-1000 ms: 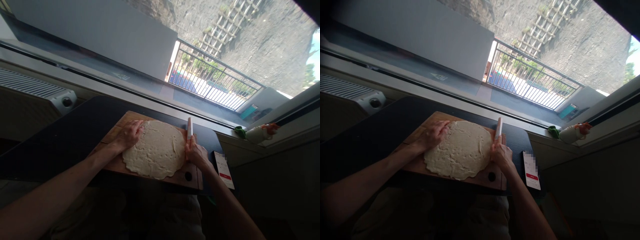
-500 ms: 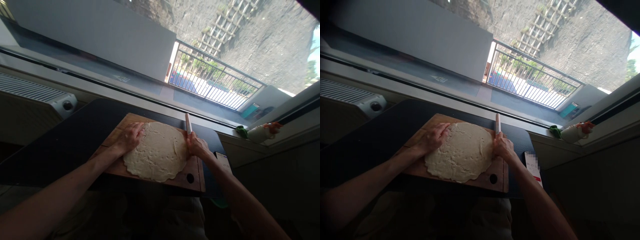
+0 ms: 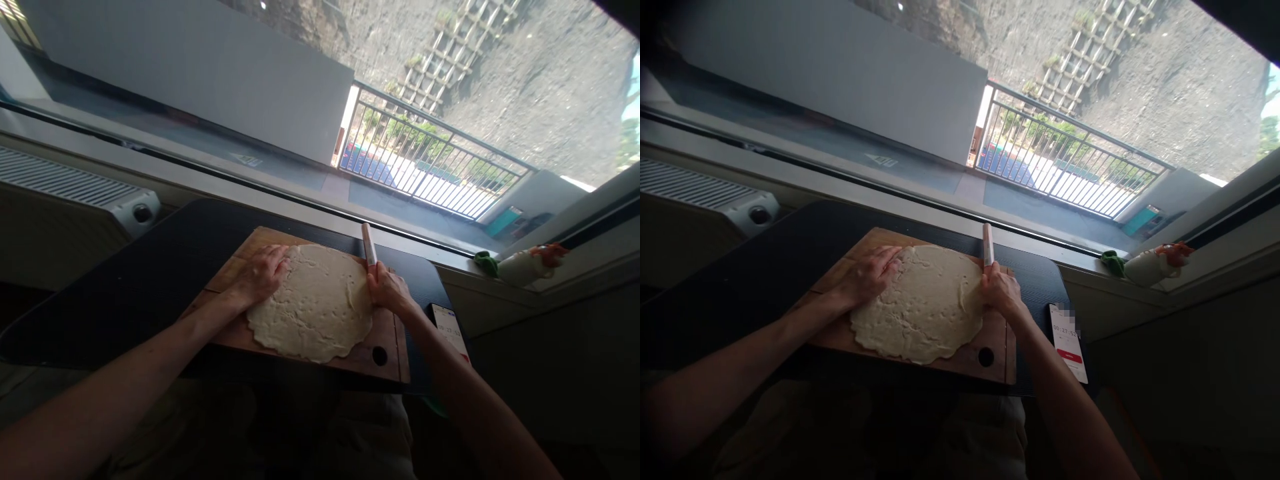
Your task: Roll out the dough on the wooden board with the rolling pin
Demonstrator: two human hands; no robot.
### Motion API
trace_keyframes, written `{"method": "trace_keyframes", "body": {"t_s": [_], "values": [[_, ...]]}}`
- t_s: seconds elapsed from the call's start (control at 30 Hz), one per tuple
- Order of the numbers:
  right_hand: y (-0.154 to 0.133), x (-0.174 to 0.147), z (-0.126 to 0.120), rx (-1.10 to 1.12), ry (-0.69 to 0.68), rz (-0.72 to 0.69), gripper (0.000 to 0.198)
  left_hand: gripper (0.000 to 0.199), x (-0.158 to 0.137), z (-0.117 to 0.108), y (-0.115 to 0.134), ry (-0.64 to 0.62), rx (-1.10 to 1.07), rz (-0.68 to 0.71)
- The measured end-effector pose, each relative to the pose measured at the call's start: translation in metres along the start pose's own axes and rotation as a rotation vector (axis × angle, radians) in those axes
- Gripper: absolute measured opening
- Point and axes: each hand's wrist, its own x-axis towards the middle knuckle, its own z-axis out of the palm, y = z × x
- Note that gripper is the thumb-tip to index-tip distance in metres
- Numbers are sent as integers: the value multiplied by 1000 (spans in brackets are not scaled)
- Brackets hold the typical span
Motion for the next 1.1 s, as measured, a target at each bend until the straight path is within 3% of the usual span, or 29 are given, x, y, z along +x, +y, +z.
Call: {"method": "trace_keyframes", "body": {"t_s": [0.07, 0.23, 0.37, 0.5, 0.63, 0.73, 0.87, 1.0, 1.1], "values": [[4, -5, 2, -13, -27, -15, 38, 41, 0, 0, -1, -7, -4, -1], [-1, -16, 5, -75, 18, 126, 40, 41, 0, 6, -5, 12, -8, 6], [-4, -28, -4, -85, 47, -120, 41, 40, -1, 4, -5, 5, -29, -15], [18, -55, -4, -63, 74, -352, 49, 40, 1, -4, -10, 73, -138, -119], [40, -68, 10, -87, 151, -370, 53, 33, 1, -14, -17, 78, -117, -188], [43, -67, 17, -80, 207, -378, 53, 28, -3, -25, -12, -32, -25, -134], [40, -72, 17, -16, 254, -433, 50, 30, -9, -43, -5, -190, -109, -95], [35, -85, 14, 116, 279, -595, 45, 31, -17, -55, -15, -69, -106, -204], [28, -88, 12, 161, 321, -652, 40, 29, -29, -58, -23, -79, -50, -154]]}}
